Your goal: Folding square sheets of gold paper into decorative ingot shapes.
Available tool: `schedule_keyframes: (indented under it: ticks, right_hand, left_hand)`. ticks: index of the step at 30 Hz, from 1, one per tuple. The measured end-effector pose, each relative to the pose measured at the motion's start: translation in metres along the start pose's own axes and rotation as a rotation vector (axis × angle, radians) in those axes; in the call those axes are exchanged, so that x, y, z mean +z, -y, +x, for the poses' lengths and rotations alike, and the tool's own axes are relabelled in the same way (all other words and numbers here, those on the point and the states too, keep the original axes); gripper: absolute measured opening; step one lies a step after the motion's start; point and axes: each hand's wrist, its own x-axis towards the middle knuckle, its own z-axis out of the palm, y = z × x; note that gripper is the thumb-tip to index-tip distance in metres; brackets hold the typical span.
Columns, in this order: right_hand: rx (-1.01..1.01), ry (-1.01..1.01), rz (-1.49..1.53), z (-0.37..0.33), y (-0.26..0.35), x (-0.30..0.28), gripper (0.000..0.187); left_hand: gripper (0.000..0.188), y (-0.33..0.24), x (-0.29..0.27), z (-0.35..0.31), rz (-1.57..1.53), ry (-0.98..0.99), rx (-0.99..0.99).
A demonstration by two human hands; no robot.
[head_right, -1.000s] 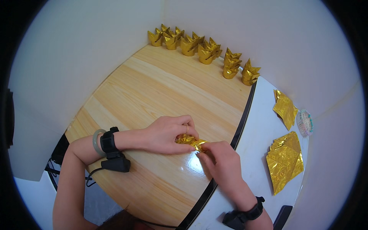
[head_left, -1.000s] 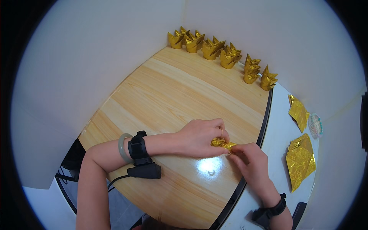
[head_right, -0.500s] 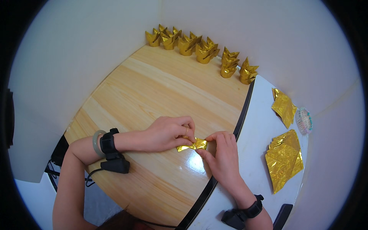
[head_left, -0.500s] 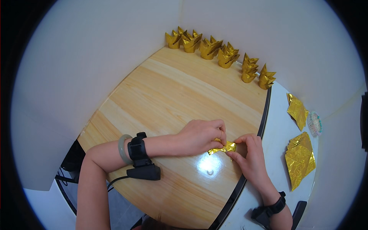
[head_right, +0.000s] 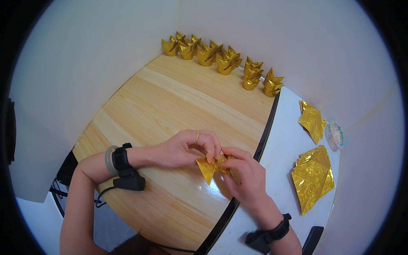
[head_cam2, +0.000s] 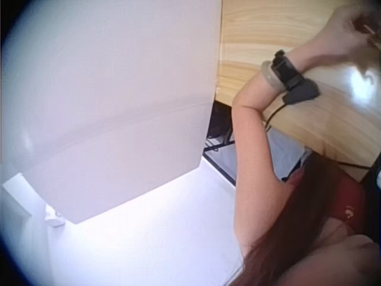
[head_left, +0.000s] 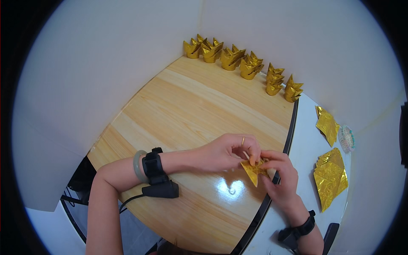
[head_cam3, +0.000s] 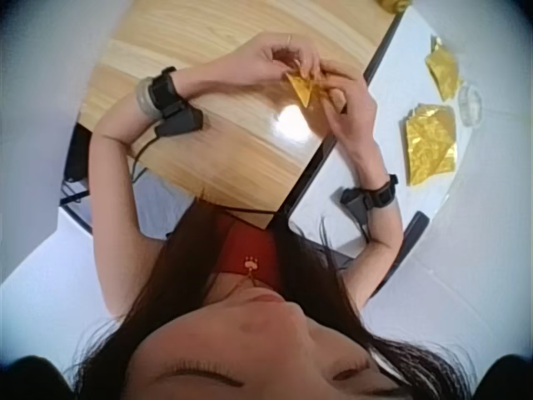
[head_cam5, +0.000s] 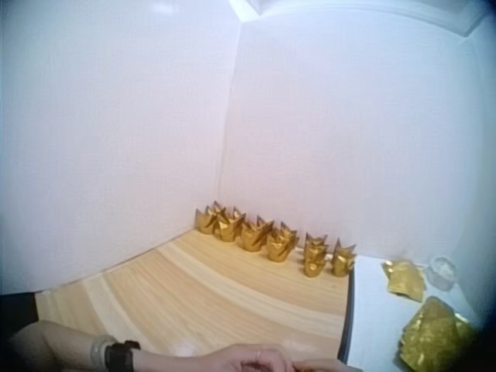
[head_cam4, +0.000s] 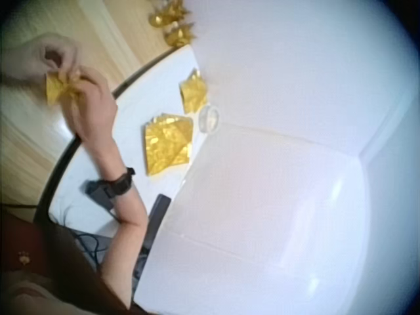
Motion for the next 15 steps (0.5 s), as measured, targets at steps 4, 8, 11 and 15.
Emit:
schedule_keyframes:
  ticks: [4,8,11,15]
  right_hand:
    - [-0.114,0.062,-0.115,-0.003,-0.009,-0.009,0.03]
    - [-0.187,0.212,-0.305,0.001,-0.008,-0.008,0.023]
    - [-0.156,0.266,-0.292,0.002,-0.007,-0.007,0.023]
    - [0.107,0.363,0.015,-0.004,-0.015,-0.016,0.023]
  left_hand:
    - [0.019,0.008,-0.017,0.004,0.488,0.051,0.199]
    - [0.018,0.012,-0.028,0.001,0.758,0.151,0.112]
    - [0.017,0.016,-0.028,-0.002,0.82,0.211,0.114]
    - [0.016,0.016,-0.025,-0.003,0.81,0.23,0.089]
